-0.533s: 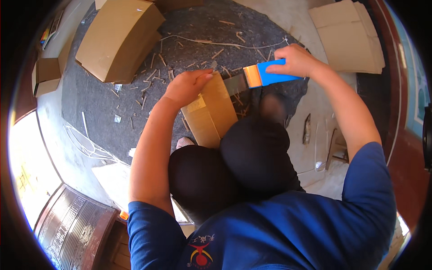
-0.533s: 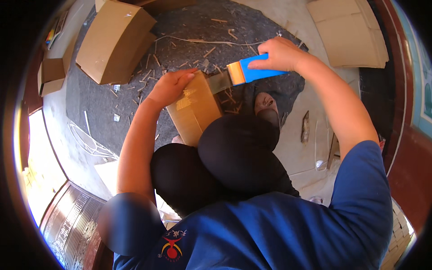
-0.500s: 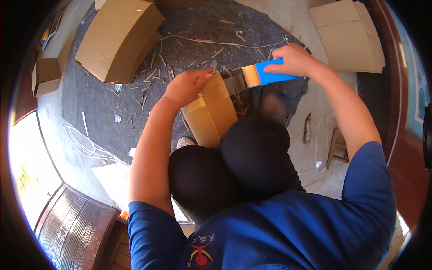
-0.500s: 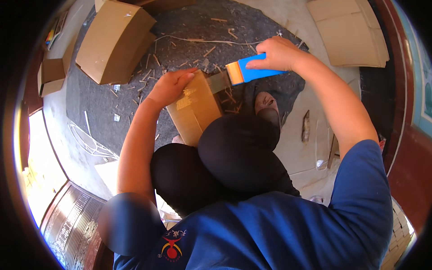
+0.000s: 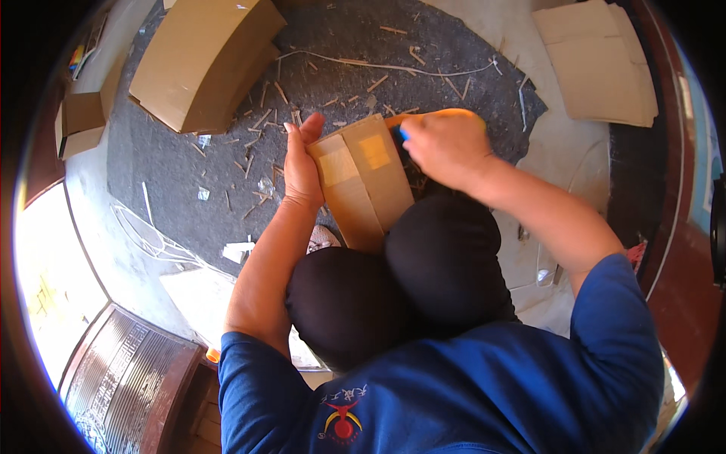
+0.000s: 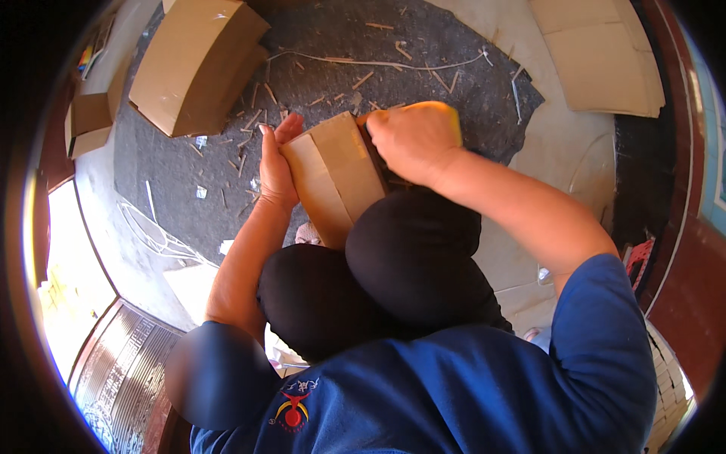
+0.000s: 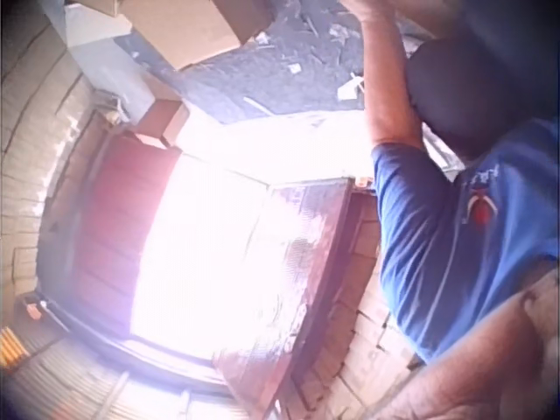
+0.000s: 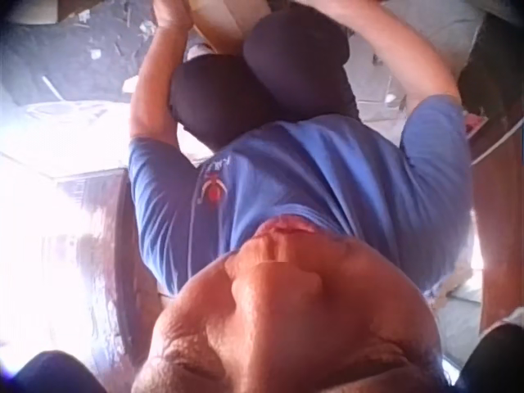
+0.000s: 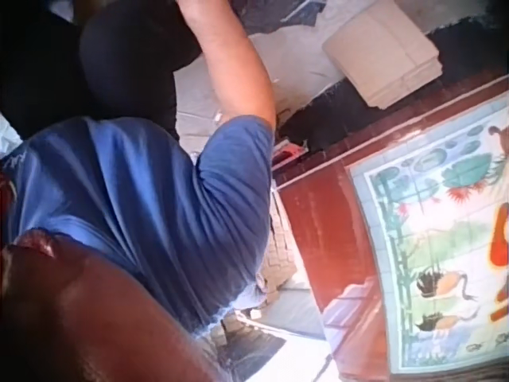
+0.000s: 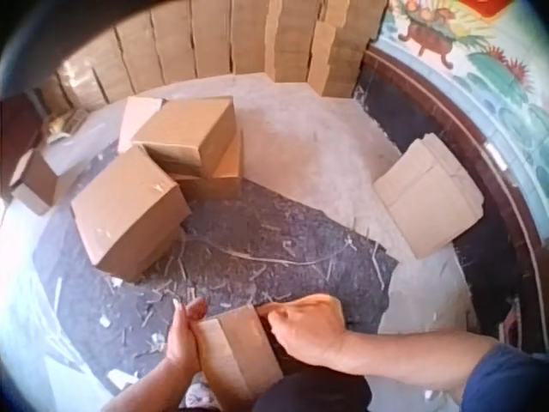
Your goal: Taping cardboard boxes using a handheld tape dispenser.
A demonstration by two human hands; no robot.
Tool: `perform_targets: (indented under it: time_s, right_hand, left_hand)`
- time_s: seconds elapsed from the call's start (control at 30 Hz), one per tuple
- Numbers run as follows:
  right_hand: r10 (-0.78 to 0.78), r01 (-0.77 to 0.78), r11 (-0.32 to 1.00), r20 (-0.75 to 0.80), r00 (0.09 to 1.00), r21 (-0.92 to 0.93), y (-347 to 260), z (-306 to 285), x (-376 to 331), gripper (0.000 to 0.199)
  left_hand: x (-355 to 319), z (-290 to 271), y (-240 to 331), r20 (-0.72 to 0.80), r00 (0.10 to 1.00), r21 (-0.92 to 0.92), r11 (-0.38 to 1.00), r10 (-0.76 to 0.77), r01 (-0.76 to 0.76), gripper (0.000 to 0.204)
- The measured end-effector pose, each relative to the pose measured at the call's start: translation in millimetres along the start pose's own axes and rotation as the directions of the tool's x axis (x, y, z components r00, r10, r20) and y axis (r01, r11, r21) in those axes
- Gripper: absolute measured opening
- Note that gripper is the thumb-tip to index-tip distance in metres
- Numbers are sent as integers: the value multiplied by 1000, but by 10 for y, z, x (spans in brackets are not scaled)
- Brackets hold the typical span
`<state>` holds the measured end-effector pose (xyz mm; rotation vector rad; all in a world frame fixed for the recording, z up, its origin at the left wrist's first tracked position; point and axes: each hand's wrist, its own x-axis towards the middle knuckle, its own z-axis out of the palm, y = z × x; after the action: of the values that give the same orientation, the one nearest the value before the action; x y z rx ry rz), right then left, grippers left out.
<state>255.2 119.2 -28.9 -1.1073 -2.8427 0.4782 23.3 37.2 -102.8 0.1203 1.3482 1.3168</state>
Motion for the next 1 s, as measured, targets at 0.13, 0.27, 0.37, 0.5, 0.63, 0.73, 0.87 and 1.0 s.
perform_targets:
  time_s: [0.13,0.27,0.37,0.5,0.63,0.73,0.87,1.0]
  right_hand:
    - [3,24,998,392,920,-64,82,594,2,20]
    - [67,-80,996,332,941,25,37,543,3,29]
    - [138,-185,973,291,947,139,-47,449,52,35]
    - [123,-174,969,267,956,177,-59,528,74,36]
    - [109,-149,981,284,952,121,4,622,28,35]
    - [97,-129,987,275,956,100,35,583,-6,40]
    - [276,-293,944,125,953,153,271,308,-384,50]
    - [437,-350,834,-126,890,426,443,-364,-719,42]
  left_hand:
    - [16,-19,79,16,981,469,865,193,-178,57]
    - [-167,409,404,639,574,724,-149,512,-674,44]
    - [-186,534,451,603,788,797,-145,124,-586,40]
    - [-97,414,371,720,638,682,-107,274,-724,39]
    - [-53,473,289,656,700,745,-89,281,-662,32]
    - [-7,467,313,603,751,793,-102,269,-600,32]
    - [-169,601,503,382,924,896,-255,26,-364,42]
    - [-262,266,508,438,867,881,-306,237,-361,51]
